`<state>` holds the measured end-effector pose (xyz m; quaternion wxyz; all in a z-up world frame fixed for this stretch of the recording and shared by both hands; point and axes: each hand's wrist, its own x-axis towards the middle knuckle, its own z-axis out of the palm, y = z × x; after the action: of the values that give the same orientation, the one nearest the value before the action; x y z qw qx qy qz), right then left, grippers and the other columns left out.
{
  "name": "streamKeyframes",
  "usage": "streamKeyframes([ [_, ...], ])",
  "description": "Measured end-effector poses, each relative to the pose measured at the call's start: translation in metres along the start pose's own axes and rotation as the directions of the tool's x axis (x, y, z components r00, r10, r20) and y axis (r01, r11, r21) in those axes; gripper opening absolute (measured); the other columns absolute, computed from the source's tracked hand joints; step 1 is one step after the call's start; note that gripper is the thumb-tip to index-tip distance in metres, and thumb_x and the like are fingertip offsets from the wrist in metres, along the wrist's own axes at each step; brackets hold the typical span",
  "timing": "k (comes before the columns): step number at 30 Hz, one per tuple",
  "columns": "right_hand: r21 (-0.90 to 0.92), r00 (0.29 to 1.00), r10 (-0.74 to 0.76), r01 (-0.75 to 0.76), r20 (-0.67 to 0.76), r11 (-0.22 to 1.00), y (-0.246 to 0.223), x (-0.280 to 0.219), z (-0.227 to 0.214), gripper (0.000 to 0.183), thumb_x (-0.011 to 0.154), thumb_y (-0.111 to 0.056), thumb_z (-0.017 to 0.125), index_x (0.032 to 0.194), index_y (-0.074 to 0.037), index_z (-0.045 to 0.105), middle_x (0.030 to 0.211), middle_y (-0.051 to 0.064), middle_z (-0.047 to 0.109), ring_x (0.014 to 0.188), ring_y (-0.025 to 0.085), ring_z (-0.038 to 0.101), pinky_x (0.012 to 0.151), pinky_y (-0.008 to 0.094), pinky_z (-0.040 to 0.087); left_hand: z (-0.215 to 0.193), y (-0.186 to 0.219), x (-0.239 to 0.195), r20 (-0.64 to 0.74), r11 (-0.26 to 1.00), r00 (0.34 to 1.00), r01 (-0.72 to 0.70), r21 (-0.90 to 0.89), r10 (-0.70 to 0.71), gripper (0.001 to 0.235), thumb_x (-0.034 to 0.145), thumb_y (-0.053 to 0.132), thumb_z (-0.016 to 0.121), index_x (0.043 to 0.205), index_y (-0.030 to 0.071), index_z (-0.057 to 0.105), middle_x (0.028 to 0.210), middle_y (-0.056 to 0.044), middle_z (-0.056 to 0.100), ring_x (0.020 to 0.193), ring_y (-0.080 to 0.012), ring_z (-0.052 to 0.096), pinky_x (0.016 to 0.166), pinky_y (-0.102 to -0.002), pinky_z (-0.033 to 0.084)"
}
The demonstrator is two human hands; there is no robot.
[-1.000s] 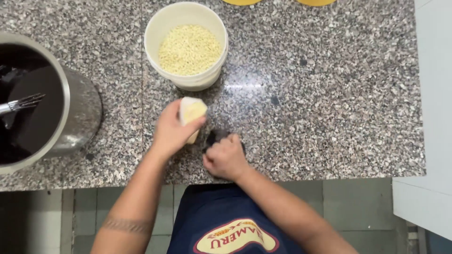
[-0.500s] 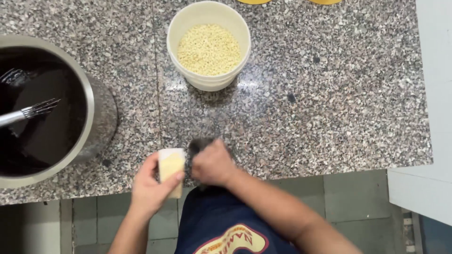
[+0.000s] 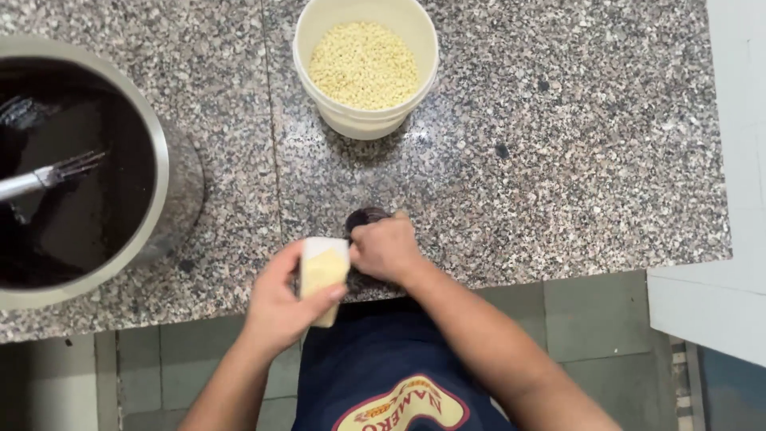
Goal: The recorder unwraps a block of butter and uses a long knife to cut it into smaller cubes on a kitchen counter.
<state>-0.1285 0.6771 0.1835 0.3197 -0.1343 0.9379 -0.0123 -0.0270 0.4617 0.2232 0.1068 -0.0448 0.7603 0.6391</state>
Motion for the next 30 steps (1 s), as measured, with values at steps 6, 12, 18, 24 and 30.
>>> streamKeyframes([
  [6, 0.079, 0.899, 0.374, -0.366, -0.230, 0.927, 0.202, 0.044, -0.014, 0.032, 0.086, -0.045, 0.067, 0.096, -0.017, 0.079, 0.089, 0.008, 0.074, 0.079, 0.024, 0.073, 0.069, 0.043, 0.056, -0.021, -0.009, -0.028, -0.054, 0.997, 0.996, -0.073, 0.008, 0.074, 0.061, 0.075, 0.016, 0.086, 0.129, 0.003, 0.062, 0.114, -0.005, 0.070, 0.104, -0.0135, 0.067, 0.094, -0.031, 0.054],
  [12, -0.012, 0.949, 0.256, -0.262, -0.186, 0.965, 0.086, 0.012, -0.015, 0.023, 0.085, -0.034, 0.063, 0.083, -0.018, 0.079, 0.082, 0.008, 0.074, 0.076, 0.023, 0.068, 0.073, 0.043, 0.053, -0.016, -0.018, -0.029, -0.079, 0.998, 0.997, 0.005, -0.063, -0.010, 0.056, 0.077, 0.016, 0.083, 0.128, 0.004, 0.063, 0.111, -0.003, 0.071, 0.102, -0.0135, 0.067, 0.093, -0.031, 0.054],
  [18, -0.147, 0.953, -0.092, 0.050, -0.290, 0.988, 0.101, -0.030, 0.061, 0.025, 0.085, -0.037, 0.064, 0.070, -0.021, 0.075, 0.067, 0.002, 0.066, 0.060, 0.022, 0.066, 0.057, 0.044, 0.052, 0.014, 0.024, 0.003, 0.096, 0.994, 0.992, -0.092, 0.065, 0.085, 0.055, 0.074, 0.015, 0.087, 0.123, 0.003, 0.065, 0.109, -0.005, 0.067, 0.100, -0.0140, 0.066, 0.089, -0.030, 0.053],
  [24, 0.280, 0.684, 0.661, -0.599, -0.309, 0.751, 0.309, -0.048, 0.081, 0.045, 0.096, -0.042, 0.051, 0.084, -0.005, 0.074, 0.075, 0.020, 0.074, 0.065, 0.034, 0.071, 0.061, 0.047, 0.055, -0.009, -0.026, -0.021, -0.024, 0.996, 0.999, 0.042, -0.078, -0.044, 0.057, 0.078, 0.015, 0.083, 0.129, 0.003, 0.062, 0.111, -0.005, 0.071, 0.102, -0.0127, 0.066, 0.092, -0.029, 0.053],
  [30, -0.029, 0.847, 0.179, -0.223, -0.501, 0.974, 0.140, -0.053, 0.126, 0.022, 0.077, -0.028, 0.062, 0.062, -0.014, 0.070, 0.063, 0.012, 0.066, 0.056, 0.034, 0.062, 0.055, 0.051, 0.049, 0.023, -0.001, 0.013, 0.041, 0.989, 0.994, -0.105, 0.100, 0.102, 0.057, 0.078, 0.014, 0.085, 0.129, 0.002, 0.062, 0.115, -0.006, 0.069, 0.105, -0.0138, 0.065, 0.095, -0.031, 0.052],
])
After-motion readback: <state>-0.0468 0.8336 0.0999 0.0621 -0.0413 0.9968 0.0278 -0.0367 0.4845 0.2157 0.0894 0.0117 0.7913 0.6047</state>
